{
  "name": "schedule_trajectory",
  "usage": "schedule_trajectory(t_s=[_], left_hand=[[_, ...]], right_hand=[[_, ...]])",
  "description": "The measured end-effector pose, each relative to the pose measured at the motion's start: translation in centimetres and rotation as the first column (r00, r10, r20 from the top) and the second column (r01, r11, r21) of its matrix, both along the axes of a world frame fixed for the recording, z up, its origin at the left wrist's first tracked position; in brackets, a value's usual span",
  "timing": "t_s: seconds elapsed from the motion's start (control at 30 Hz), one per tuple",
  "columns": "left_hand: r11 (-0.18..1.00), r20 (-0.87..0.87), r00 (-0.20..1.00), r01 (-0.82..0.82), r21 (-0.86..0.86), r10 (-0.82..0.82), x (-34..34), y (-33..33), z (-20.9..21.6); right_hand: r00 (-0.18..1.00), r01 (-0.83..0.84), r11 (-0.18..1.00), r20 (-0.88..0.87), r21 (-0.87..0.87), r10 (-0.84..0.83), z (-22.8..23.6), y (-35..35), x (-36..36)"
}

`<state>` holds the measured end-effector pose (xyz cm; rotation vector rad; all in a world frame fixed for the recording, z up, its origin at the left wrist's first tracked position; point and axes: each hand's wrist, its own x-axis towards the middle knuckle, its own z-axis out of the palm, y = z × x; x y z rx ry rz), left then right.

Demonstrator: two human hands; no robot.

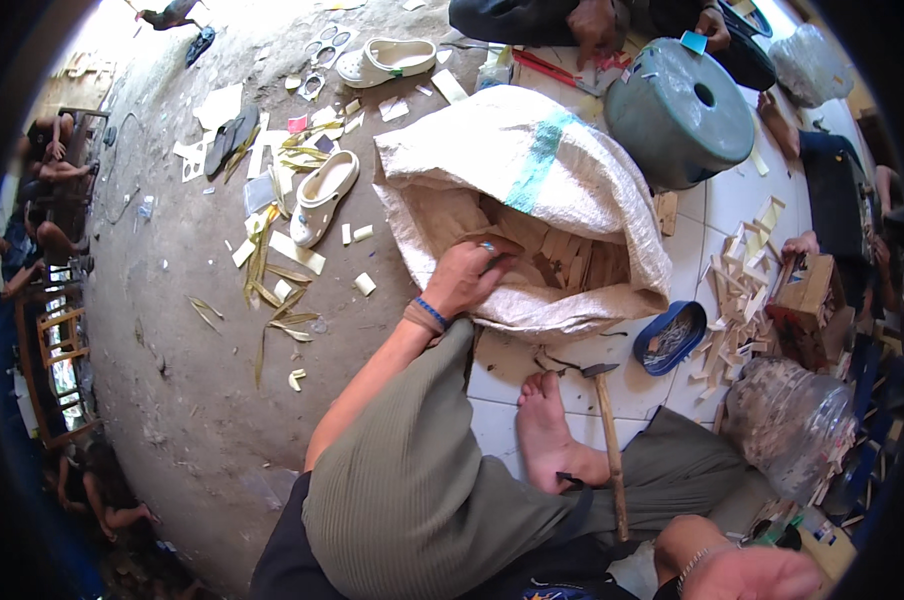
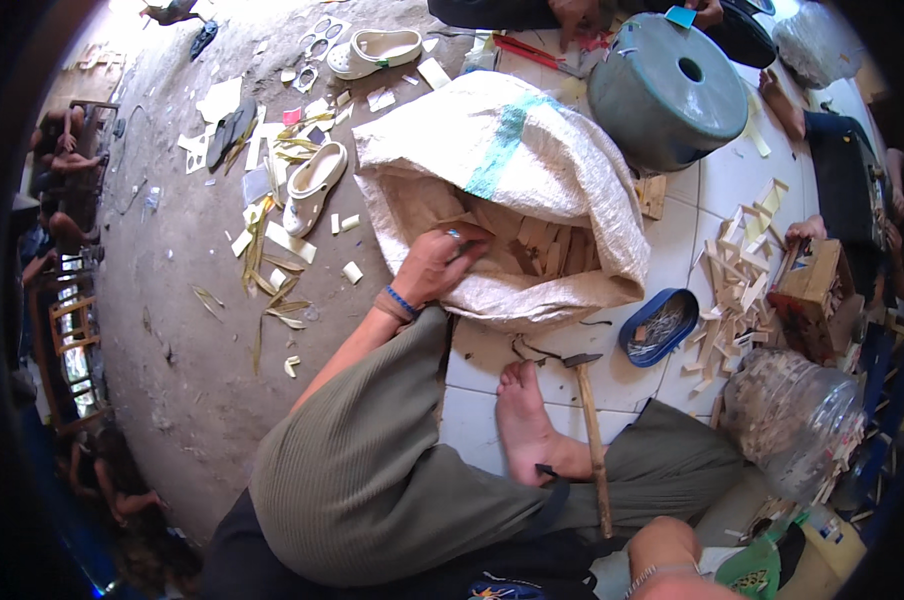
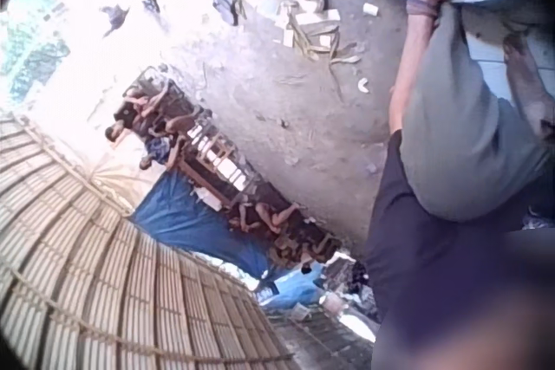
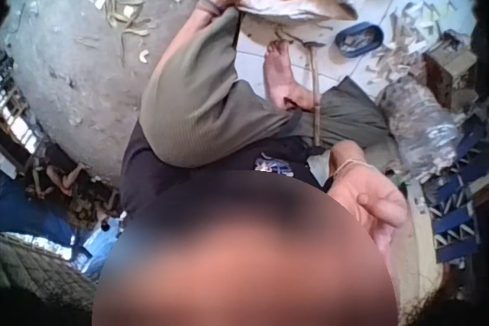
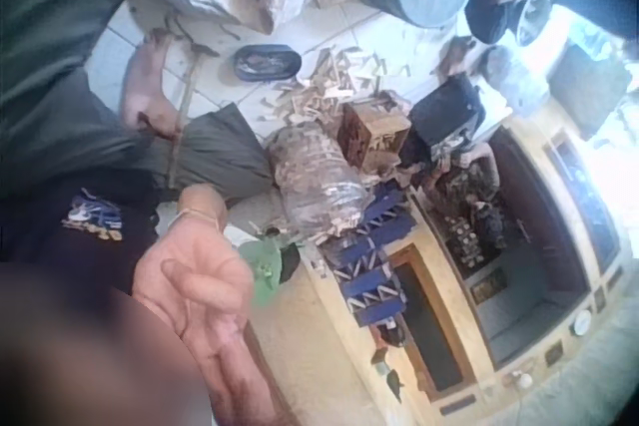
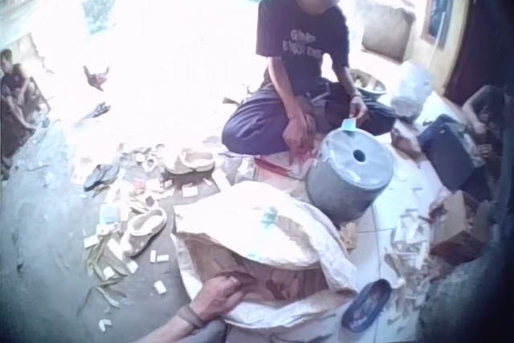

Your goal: The person sits on the floor and assembles small wooden parts by hand. They pick up pieces from a sack, align them, and use a hammer to tap them together. The person occasionally pauses to retrieve more pieces from the sack.

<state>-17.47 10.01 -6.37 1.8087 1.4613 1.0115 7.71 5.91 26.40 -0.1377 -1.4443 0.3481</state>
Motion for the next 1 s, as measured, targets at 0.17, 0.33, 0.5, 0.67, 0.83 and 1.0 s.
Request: schedule_trajectory(t_s=[0.17, 0.33, 0.5, 0.67, 0.83, 1.0], left_hand=[[0.983, -0.170, 0.976, -0.114, 0.145, 0.139, -1.6, 1.3, 0.1], [0.987, -0.384, 0.923, 0.082, 0.141, -0.022, -1.4, 2.8, -0.8], [0.989, -0.424, 0.906, 0.048, 0.138, 0.015, -1.2, 1.8, -0.1], [0.994, -0.494, 0.868, -0.001, -0.107, -0.052, -2.8, 2.0, 1.8], [0.993, -0.596, 0.801, -0.021, -0.120, -0.055, -3.1, 3.6, 1.7], [0.979, -0.406, 0.901, 0.192, 0.065, -0.150, -2.7, 4.8, -0.2]], right_hand=[[0.750, 0.385, 0.797, 0.661, -0.465, 0.024, -8.9, 3.8, -0.5], [0.240, 0.511, 0.642, 0.812, -0.572, 0.532, -22.4, 9.7, -3.4], [0.256, 0.703, 0.374, 0.705, -0.606, 0.661, -24.9, 15.5, -4.3], [0.911, 0.228, -0.158, 0.154, -0.961, 0.382, -22.0, 21.1, -5.4], [0.547, 0.698, 0.283, 0.745, -0.657, 0.382, -22.7, 23.3, -4.7], [0.154, 0.469, 0.818, 0.943, -0.333, 0.295, -27.6, 21.2, -3.2]])
